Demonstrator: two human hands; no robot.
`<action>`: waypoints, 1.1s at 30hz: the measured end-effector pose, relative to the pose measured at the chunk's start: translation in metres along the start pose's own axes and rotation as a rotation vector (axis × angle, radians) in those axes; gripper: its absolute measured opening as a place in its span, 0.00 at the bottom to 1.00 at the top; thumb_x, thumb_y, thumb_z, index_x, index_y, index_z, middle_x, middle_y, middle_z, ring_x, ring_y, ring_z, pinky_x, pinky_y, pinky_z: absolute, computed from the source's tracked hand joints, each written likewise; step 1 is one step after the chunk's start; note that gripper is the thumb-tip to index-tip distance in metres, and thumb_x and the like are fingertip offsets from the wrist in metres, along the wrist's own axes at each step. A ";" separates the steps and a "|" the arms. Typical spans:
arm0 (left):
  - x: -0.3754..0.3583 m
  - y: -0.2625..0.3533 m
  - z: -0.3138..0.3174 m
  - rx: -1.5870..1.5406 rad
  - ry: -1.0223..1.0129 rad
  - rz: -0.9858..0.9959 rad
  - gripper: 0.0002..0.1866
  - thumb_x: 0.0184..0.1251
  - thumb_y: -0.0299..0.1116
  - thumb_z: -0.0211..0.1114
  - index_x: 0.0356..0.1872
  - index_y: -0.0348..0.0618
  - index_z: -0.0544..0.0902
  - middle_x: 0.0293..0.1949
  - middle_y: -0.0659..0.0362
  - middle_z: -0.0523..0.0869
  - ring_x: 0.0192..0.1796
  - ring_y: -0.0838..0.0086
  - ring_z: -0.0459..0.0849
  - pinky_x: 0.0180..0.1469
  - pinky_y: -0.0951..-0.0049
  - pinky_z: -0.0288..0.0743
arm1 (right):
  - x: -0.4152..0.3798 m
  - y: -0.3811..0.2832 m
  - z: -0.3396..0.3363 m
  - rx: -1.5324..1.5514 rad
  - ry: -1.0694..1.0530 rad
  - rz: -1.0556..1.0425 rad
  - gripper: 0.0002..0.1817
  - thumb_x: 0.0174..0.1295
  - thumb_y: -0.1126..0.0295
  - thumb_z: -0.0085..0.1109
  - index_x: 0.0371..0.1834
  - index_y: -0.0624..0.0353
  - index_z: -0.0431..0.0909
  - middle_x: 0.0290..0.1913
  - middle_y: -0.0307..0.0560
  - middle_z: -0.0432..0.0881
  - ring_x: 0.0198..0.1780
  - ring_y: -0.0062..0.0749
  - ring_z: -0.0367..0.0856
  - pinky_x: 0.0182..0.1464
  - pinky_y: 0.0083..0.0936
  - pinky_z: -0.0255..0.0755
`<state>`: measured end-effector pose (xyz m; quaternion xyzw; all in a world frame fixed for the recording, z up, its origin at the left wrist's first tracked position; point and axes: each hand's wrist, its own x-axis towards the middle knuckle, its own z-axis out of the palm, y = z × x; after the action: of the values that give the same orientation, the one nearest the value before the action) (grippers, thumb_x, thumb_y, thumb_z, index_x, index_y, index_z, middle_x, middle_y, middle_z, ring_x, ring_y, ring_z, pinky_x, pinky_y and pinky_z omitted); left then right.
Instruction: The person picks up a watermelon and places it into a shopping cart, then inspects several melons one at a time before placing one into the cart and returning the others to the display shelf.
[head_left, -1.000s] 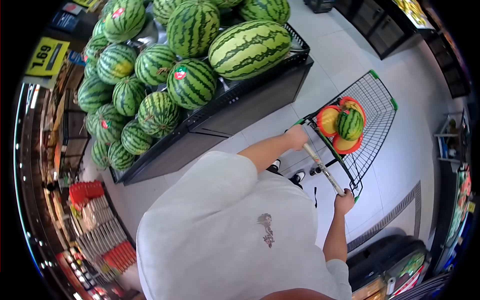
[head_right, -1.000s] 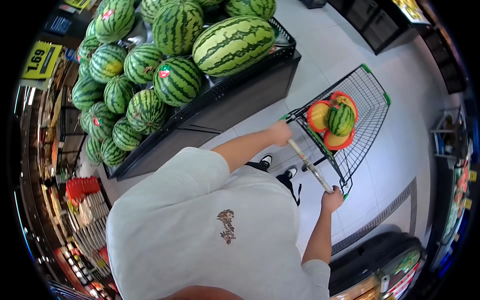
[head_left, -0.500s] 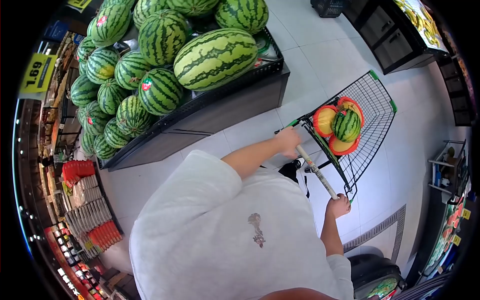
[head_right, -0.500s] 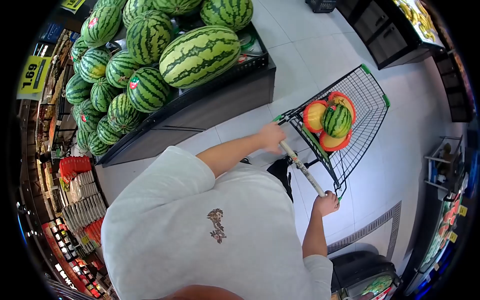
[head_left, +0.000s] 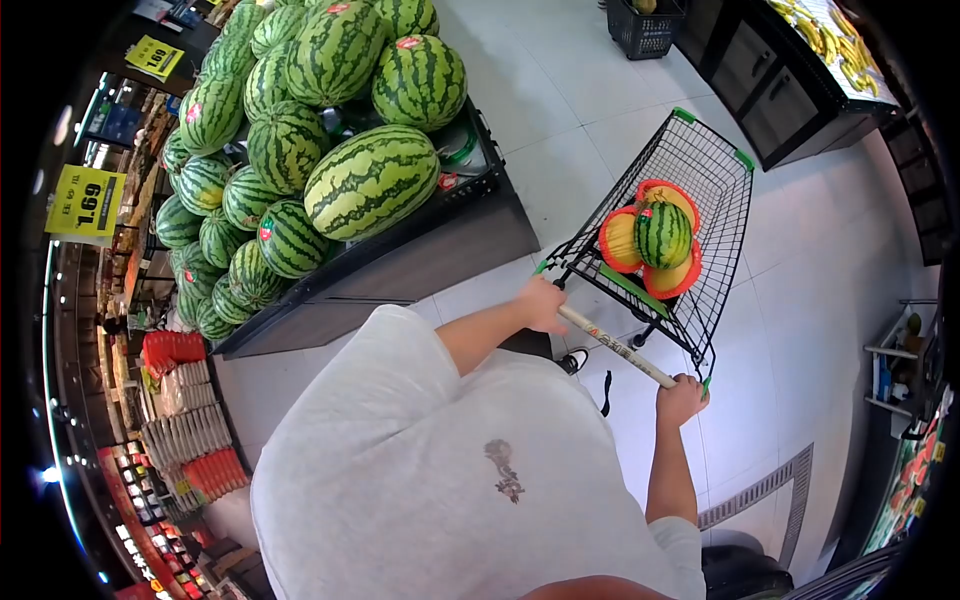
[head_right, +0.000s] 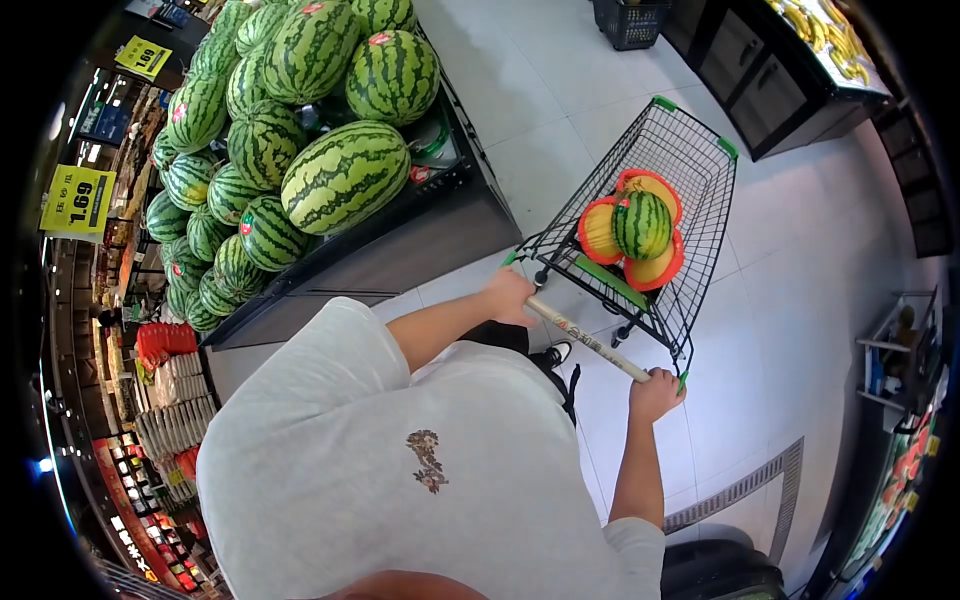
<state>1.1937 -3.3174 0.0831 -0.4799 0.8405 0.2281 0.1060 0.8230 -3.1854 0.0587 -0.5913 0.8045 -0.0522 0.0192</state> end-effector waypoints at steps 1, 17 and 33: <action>0.000 -0.005 0.002 -0.006 0.011 -0.030 0.28 0.45 0.62 0.70 0.34 0.47 0.88 0.35 0.51 0.89 0.44 0.52 0.87 0.56 0.54 0.73 | 0.007 -0.004 0.003 0.008 0.011 -0.026 0.04 0.55 0.66 0.67 0.31 0.51 0.88 0.41 0.39 0.87 0.52 0.38 0.80 0.71 0.49 0.59; 0.058 0.035 0.016 -0.162 0.197 -0.217 0.43 0.52 0.81 0.60 0.22 0.43 0.88 0.24 0.49 0.86 0.31 0.50 0.87 0.42 0.54 0.77 | 0.145 0.056 0.000 0.021 -0.401 -0.288 0.23 0.50 0.43 0.72 0.39 0.49 0.90 0.45 0.42 0.89 0.55 0.44 0.81 0.71 0.56 0.57; 0.100 0.031 -0.040 -0.174 0.162 -0.398 0.45 0.56 0.83 0.56 0.31 0.43 0.91 0.34 0.49 0.90 0.44 0.54 0.88 0.57 0.57 0.76 | 0.294 0.027 -0.008 -0.148 -0.708 -0.369 0.49 0.55 0.16 0.46 0.49 0.52 0.89 0.56 0.52 0.88 0.62 0.53 0.81 0.68 0.57 0.62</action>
<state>1.1174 -3.3996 0.0874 -0.6602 0.7123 0.2350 0.0394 0.7088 -3.4570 0.0726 -0.7071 0.6301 0.2100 0.2427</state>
